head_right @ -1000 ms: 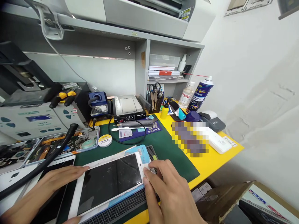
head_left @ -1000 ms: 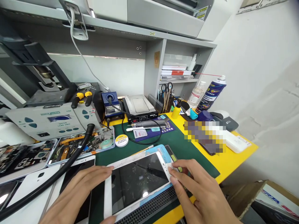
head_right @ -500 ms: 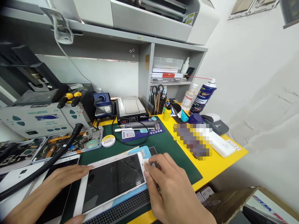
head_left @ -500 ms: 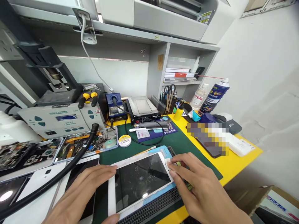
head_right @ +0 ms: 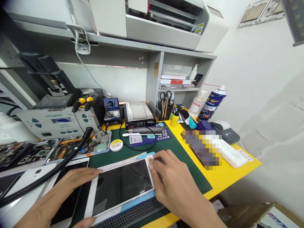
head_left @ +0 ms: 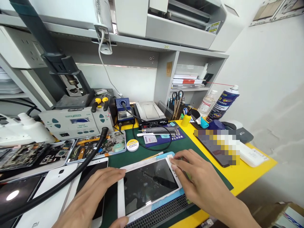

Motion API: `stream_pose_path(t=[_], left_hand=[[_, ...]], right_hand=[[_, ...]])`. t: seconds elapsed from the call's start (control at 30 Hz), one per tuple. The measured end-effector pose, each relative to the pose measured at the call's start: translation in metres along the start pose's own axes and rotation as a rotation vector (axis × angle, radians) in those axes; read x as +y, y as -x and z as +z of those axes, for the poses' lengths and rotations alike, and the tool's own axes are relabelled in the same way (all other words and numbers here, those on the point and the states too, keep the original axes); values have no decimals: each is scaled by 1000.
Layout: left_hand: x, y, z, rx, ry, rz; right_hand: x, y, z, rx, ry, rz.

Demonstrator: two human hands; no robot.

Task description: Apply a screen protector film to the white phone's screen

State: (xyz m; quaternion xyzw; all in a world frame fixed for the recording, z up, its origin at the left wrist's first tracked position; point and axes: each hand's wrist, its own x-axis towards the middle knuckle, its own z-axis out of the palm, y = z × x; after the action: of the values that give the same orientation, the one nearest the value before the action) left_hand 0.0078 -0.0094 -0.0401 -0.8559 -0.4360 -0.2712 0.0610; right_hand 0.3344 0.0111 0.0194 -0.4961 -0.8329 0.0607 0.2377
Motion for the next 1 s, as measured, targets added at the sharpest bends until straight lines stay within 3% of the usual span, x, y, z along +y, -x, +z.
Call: stream_pose_path(t=[0.13,0.3,0.63,1.0], left_hand=[[2,-1,-4,-33,11,-19],[10,0,-7,-112,73,-175],[32,-30,-41,-333,408,-380],[28,-23,-36,-295,414,-430]], right_hand=[[4,-7,-2,-22,43,-21],[3,-14,-2,-43,128,-76],[-30,-33,6,-152,199,-192],[-76,-54,25,-300,242,-304]])
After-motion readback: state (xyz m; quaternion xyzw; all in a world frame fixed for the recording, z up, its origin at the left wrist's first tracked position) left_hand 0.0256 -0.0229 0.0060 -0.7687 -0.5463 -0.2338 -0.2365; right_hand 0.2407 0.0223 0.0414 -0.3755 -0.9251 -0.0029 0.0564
